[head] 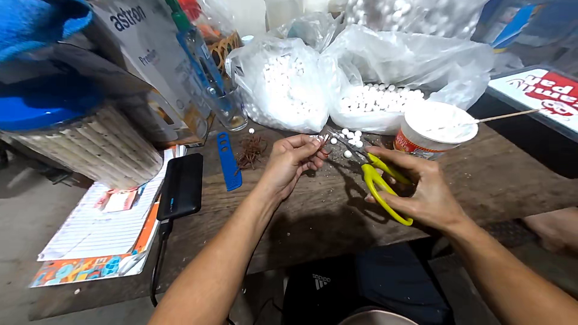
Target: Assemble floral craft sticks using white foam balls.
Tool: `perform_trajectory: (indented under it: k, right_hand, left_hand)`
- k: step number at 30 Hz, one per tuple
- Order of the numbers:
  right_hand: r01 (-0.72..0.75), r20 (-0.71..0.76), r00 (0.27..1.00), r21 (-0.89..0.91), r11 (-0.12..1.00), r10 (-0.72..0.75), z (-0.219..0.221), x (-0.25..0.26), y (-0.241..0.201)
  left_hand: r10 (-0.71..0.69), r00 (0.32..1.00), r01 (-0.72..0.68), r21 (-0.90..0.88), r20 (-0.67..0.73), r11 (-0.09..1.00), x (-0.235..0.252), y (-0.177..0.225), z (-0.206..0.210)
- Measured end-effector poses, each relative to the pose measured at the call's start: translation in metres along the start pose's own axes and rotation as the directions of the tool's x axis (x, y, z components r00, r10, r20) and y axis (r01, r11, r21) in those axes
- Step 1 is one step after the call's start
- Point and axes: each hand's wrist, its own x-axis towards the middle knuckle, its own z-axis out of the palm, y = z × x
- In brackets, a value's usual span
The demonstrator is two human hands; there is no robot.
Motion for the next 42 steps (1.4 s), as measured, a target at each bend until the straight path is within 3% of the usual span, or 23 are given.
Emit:
perform_trajectory:
  k: [13,19,27,42]
  right_hand:
    - [-0.024,0.001,1.000,0.073,0.997,0.024,0.0030,-0.0013,0.0039]
    - [-0.070,-0.022,0.997,0.218,0.973,0.077,0.0032,-0.0020,0.0008]
    - [-0.115,0.040,0.993,0.103,0.988,0.111,-0.0005,-0.0011,0.0005]
    - [-0.083,0.046,0.996,0.135,0.987,0.077,0.0010,-0.0020,0.0021]
  left_hand:
    - [-0.030,0.999,0.030,0.029,0.025,0.999,-0.0002,-0.0013,0.0015]
    - [-0.023,1.000,0.023,0.026,0.018,0.999,0.0002,-0.0033,0.0015]
    - [0.024,0.999,-0.022,0.102,-0.021,0.995,-0.0007,-0.0043,0.0056]
    - [0.023,0.999,-0.028,0.160,0.034,0.987,-0.0028,-0.0052,0.0086]
